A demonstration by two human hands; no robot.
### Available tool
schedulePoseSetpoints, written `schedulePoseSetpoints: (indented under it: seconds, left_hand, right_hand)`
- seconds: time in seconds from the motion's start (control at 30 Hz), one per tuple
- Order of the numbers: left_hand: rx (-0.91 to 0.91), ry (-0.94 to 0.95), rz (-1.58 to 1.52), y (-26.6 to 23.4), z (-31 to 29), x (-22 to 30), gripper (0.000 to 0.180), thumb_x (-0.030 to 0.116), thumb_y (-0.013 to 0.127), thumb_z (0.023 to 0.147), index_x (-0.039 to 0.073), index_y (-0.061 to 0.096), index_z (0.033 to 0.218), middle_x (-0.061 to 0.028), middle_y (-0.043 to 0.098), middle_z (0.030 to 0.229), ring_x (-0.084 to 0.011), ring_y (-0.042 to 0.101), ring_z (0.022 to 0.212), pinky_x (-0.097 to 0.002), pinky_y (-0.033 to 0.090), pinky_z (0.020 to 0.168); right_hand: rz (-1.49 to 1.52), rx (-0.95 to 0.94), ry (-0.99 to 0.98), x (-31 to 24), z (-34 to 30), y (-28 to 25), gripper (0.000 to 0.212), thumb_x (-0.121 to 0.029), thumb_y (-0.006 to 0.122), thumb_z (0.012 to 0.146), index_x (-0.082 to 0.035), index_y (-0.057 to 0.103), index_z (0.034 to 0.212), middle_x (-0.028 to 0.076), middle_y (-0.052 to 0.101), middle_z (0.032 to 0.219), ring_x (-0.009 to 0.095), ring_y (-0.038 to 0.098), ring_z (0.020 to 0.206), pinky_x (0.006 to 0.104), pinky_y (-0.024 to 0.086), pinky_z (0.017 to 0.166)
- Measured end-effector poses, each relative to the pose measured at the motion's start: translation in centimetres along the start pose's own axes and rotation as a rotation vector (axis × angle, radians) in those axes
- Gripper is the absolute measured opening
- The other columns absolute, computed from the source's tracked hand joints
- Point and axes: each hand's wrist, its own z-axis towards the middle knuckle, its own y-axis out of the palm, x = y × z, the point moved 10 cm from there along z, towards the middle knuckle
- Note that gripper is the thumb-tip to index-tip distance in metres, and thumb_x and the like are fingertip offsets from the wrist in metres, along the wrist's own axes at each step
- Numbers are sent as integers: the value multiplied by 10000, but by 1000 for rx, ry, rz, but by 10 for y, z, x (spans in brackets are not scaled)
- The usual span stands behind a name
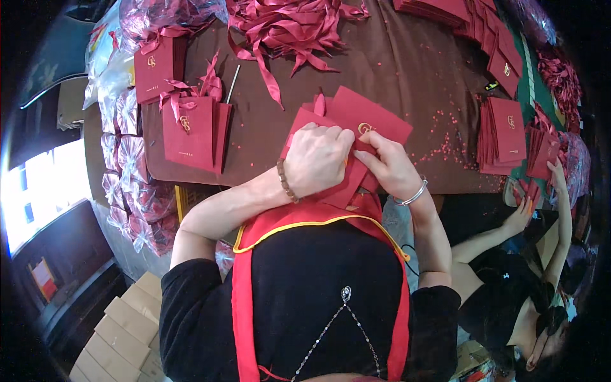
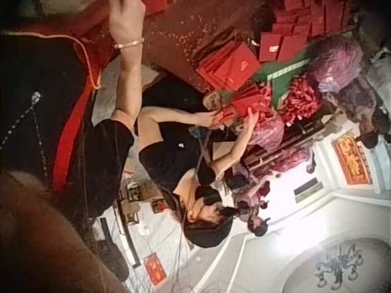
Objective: The person assembles paper gift bags by threading ribbons through the holes to attach handles and stacking the finished bags on the table.
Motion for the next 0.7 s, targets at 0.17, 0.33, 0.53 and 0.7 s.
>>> schedulePoseSetpoints:
  seconds: [0.17, 0.33, 0.53, 0.7]
  left_hand:
    - [-30, -22, -34, 6, -1, -3, 100, 76, 586, 684, 59, 493, 716, -89, 526, 626, -271, 566, 599, -381, 417, 565]
    - [14, 105, 89, 10, -3, 14, 131, 89, 600, 671, 66, 488, 734, -66, 527, 668, -233, 566, 634, -362, 411, 585]
    - [-28, 104, 76, 7, -12, 1, 101, 171, 595, 739, 108, 545, 801, -23, 523, 751, -186, 543, 746, -370, 332, 722]
    - [3, 71, 2, -12, 2, -11, 174, 175, 668, 713, 148, 575, 857, 9, 545, 835, -175, 524, 821, -383, 325, 760]
  right_hand:
    - [34, -16, 3, 2, 0, 1, 216, -106, 588, 820, 35, 543, 977, 213, 603, 908, 348, 608, 876, 367, 473, 728]
    - [44, 7, 25, 6, -2, 3, 216, -105, 586, 815, 34, 554, 978, 215, 609, 894, 339, 616, 853, 363, 475, 715]
    - [9, 43, 55, 8, -4, 1, 243, -136, 587, 819, 26, 564, 999, 207, 608, 902, 340, 609, 864, 367, 470, 734]
    - [12, 46, -9, -1, -3, 2, 242, -138, 596, 821, 23, 565, 999, 199, 600, 903, 338, 602, 858, 377, 464, 740]
